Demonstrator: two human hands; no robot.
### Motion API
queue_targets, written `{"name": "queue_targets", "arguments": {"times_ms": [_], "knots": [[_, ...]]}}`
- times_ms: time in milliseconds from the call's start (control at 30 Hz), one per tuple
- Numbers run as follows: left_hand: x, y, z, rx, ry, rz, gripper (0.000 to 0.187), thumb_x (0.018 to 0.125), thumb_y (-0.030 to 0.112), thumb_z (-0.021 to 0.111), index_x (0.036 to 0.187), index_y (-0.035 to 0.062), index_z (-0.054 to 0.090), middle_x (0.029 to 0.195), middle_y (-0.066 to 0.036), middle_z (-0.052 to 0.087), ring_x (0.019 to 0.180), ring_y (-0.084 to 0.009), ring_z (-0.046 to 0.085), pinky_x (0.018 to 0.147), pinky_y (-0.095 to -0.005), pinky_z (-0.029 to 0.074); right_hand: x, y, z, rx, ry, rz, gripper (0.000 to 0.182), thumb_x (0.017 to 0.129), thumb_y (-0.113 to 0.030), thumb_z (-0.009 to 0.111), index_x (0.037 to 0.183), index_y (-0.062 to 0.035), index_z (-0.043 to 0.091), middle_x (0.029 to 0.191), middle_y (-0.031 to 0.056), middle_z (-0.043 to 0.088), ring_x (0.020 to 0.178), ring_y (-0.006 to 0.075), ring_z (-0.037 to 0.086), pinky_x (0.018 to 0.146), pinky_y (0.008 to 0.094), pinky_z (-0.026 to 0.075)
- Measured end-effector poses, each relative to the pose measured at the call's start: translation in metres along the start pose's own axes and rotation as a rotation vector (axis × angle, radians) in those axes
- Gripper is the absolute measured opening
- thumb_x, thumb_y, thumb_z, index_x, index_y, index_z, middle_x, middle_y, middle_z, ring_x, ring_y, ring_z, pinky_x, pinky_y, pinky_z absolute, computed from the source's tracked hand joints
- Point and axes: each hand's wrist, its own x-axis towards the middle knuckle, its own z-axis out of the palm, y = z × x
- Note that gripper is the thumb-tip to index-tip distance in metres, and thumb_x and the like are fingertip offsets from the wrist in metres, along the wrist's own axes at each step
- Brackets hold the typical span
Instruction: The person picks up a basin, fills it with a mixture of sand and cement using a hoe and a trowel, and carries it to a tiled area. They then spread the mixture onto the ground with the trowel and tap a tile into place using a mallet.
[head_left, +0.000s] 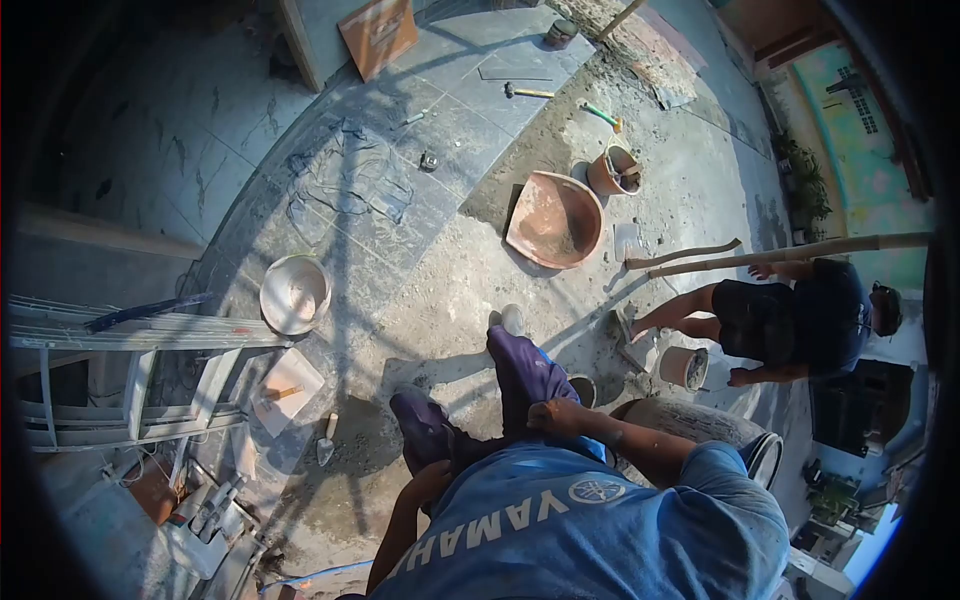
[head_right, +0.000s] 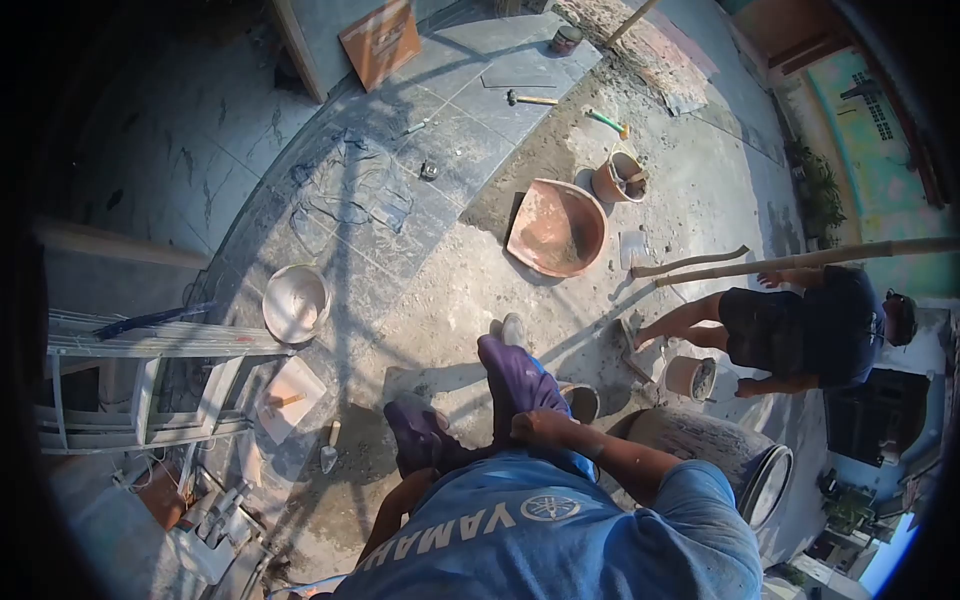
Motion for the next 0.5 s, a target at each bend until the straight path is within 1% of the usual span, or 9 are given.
{"name": "queue_targets", "arguments": {"times_ms": [67, 133, 167, 233, 267, 333, 400, 467, 500], "knots": [[0.028, 0.020, -0.009, 0.029, 0.059, 0.001, 0.030, 0.087, 0.024, 0.052, 0.102, -0.0013, 0.058, 0.093, -0.018, 0.062, 0.085, -0.0259, 0.059, 0.081, -0.0377, 0.045, -0.002, 0.031, -0.006, 0.029, 0.043, -0.006, 0.028, 0.088, -0.033, 0.053, 0.090, -0.0057, 0.061, 0.087, 0.0157, 0.063, 0.084, 0.0312, 0.062, 0.071, 0.0417, 0.047], [0.050, 0.111, -0.042, -0.298, -0.190, -0.219, 0.035, 0.088, 0.028, 0.052, 0.105, -0.0019, 0.059, 0.094, -0.018, 0.063, 0.087, -0.0279, 0.059, 0.082, -0.0369, 0.045, 0.009, 0.078, -0.023, 0.110, 0.055, -0.043, 0.033, 0.089, -0.037, 0.054, 0.091, -0.0056, 0.061, 0.082, 0.0160, 0.063, 0.079, 0.0330, 0.063, 0.068, 0.0430, 0.047], [0.070, 0.124, -0.042, -0.286, -0.210, -0.222, 0.035, 0.088, 0.028, 0.052, 0.105, -0.0019, 0.059, 0.094, -0.018, 0.063, 0.087, -0.0279, 0.059, 0.082, -0.0369, 0.045, 0.010, 0.098, -0.044, 0.127, 0.067, -0.032, 0.033, 0.089, -0.037, 0.054, 0.091, -0.0056, 0.061, 0.082, 0.0160, 0.063, 0.079, 0.0330, 0.063, 0.068, 0.0430, 0.047], [0.120, 0.136, -0.035, -0.001, -0.421, -0.492, 0.037, 0.089, 0.031, 0.053, 0.107, -0.0013, 0.059, 0.094, -0.017, 0.063, 0.089, -0.0285, 0.060, 0.083, -0.0365, 0.045, 0.020, 0.143, -0.107, 0.251, 0.077, 0.314, 0.041, 0.087, -0.044, 0.056, 0.092, -0.0034, 0.061, 0.082, 0.0178, 0.064, 0.081, 0.0328, 0.064, 0.070, 0.0425, 0.048], [0.140, 0.146, -0.026, 0.029, -0.469, -0.506, 0.038, 0.089, 0.032, 0.054, 0.107, -0.0006, 0.060, 0.094, -0.017, 0.063, 0.090, -0.0274, 0.060, 0.083, -0.0359, 0.046, 0.037, 0.208, -0.112, 0.325, 0.388, 0.236, 0.051, 0.084, -0.051, 0.058, 0.094, -0.0009, 0.060, 0.085, 0.0187, 0.066, 0.083, 0.0324, 0.065, 0.073, 0.0409, 0.050], [0.218, 0.149, -0.008, 0.031, -0.488, -0.540, 0.038, 0.089, 0.033, 0.055, 0.108, 0.0001, 0.060, 0.094, -0.016, 0.063, 0.090, -0.0264, 0.060, 0.082, -0.0352, 0.046, 0.069, 0.314, -0.167, 0.375, 0.604, 0.439, 0.057, 0.080, -0.049, 0.065, 0.106, 0.0002, 0.057, 0.092, 0.0180, 0.066, 0.085, 0.0303, 0.065, 0.076, 0.0377, 0.050], [0.261, 0.139, 0.012, -0.140, -0.656, -0.273, 0.037, 0.087, 0.034, 0.059, 0.104, 0.0011, 0.061, 0.093, -0.016, 0.063, 0.089, -0.0244, 0.060, 0.081, -0.0349, 0.046, 0.105, 0.444, -0.195, 0.293, 0.784, 0.722, 0.064, 0.078, -0.050, 0.066, 0.116, 0.0005, 0.053, 0.097, 0.0207, 0.065, 0.090, 0.0334, 0.064, 0.077, 0.0376, 0.050], [0.330, 0.157, -0.011, -0.189, -0.359, -0.420, 0.030, 0.085, 0.027, 0.061, 0.102, 0.0022, 0.061, 0.095, -0.012, 0.064, 0.087, -0.0208, 0.063, 0.077, -0.0329, 0.048, 0.149, 0.588, -0.196, 0.348, 0.799, 0.880, 0.076, 0.076, -0.053, 0.067, 0.126, -0.0010, 0.045, 0.100, 0.0217, 0.063, 0.095, 0.0321, 0.062, 0.077, 0.0391, 0.050], [0.365, 0.166, -0.027, -0.170, -0.111, -0.475, 0.031, 0.084, 0.027, 0.062, 0.103, 0.0019, 0.061, 0.095, -0.013, 0.064, 0.089, -0.0221, 0.062, 0.080, -0.0338, 0.047, 0.167, 0.643, -0.189, 0.394, 0.753, 0.938, 0.082, 0.075, -0.055, 0.068, 0.131, -0.0019, 0.041, 0.106, 0.0231, 0.061, 0.098, 0.0322, 0.060, 0.077, 0.0415, 0.050]]}}
